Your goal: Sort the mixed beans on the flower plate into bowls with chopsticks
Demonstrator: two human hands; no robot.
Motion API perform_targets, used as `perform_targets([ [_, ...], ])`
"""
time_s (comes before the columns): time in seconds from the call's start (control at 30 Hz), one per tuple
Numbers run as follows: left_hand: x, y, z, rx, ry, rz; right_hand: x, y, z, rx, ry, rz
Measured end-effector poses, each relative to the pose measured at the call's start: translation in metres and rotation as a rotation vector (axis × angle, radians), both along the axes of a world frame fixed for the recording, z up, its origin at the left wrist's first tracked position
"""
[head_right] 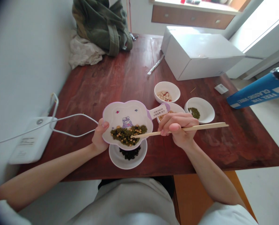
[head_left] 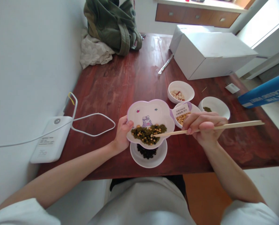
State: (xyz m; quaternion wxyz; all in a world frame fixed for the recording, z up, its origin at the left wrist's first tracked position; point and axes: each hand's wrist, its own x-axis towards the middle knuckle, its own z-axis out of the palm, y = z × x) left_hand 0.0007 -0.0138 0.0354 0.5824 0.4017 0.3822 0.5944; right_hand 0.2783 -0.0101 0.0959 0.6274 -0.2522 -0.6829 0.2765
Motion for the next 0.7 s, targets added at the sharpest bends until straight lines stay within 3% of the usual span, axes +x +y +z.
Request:
perform_targets([
  [0.27, -0.0003, -0.0005, 0.0012, -0.037, 0.035, -0.01, -0.0041, -0.0028, 0.0044, -0.014, -0.103, 0.037],
  [0.7, -0.0001, -0.0013, 0.0018, -0.006, -0.002, -0.049, -0.0072, -0.0015, -0.0036, -0.108, -0.067, 0.141],
])
